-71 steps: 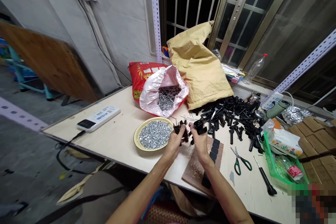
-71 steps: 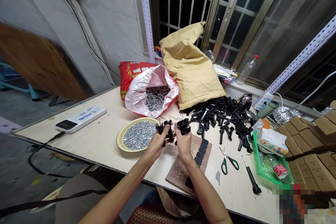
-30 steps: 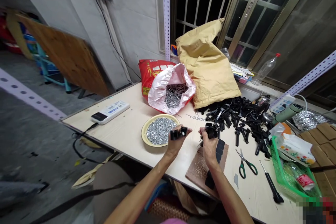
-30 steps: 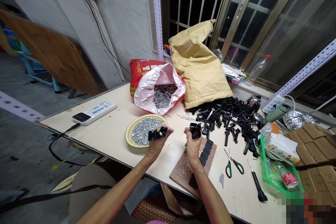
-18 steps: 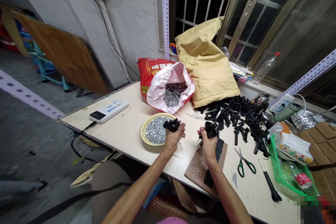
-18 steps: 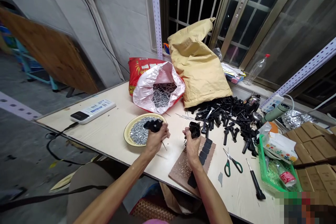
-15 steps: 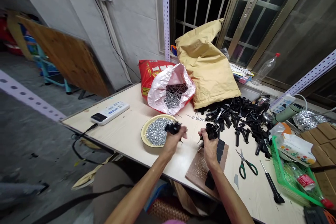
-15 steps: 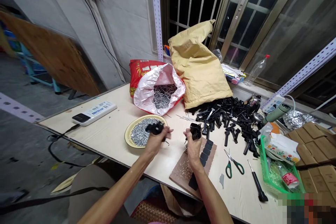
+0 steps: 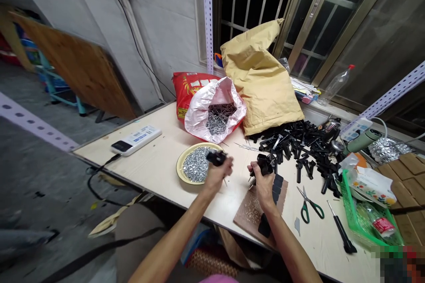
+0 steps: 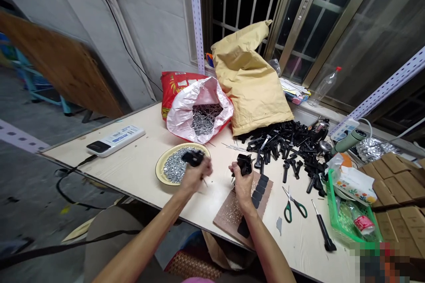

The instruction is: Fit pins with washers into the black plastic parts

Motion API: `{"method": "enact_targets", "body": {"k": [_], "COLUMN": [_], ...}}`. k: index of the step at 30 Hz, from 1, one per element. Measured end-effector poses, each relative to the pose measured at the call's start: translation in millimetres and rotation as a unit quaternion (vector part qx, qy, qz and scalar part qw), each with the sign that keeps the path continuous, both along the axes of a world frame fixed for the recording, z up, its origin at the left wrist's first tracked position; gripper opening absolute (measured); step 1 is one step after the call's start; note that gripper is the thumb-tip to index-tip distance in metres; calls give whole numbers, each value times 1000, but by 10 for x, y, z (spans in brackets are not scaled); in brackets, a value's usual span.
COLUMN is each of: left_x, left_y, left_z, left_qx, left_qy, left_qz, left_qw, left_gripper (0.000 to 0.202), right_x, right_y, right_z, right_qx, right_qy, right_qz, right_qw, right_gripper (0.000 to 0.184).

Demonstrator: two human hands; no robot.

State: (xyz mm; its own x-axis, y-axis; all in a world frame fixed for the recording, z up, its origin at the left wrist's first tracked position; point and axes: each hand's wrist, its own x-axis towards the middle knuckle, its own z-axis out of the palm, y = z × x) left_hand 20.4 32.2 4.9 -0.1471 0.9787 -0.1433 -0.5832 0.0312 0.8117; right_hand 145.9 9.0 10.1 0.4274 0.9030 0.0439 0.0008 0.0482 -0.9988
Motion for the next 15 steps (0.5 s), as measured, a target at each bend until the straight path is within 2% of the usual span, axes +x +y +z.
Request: {"method": "enact_targets", "body": {"k": [2, 4, 9, 12, 15], "left_x": [39, 74, 64, 52, 67], "left_y": [-4, -8, -7, -10, -19], "left_z": [-39, -78, -120, -106, -91], "left_qx": [7, 8, -27, -41, -42], "left_qy": [41, 68, 124, 122, 138], "left_qz": [-45, -60, -4, 31, 28], "left_qw": [998, 996, 992, 991, 989], "left_gripper": [40, 37, 38, 37, 37], "right_x": [-10, -16, -5, -7, -19], "right_y": [8, 11, 22, 28, 25], "right_z": [4, 9, -28, -52, -37], "right_qx": [-3, -1, 4, 0, 4], "right_qy": [-12, -27, -26, -30, -30], "right_qz": [5, 6, -1, -8, -7], "right_qw": [1000, 1000, 1000, 1000, 1000], "right_gripper": [38, 37, 39, 38, 36]}}
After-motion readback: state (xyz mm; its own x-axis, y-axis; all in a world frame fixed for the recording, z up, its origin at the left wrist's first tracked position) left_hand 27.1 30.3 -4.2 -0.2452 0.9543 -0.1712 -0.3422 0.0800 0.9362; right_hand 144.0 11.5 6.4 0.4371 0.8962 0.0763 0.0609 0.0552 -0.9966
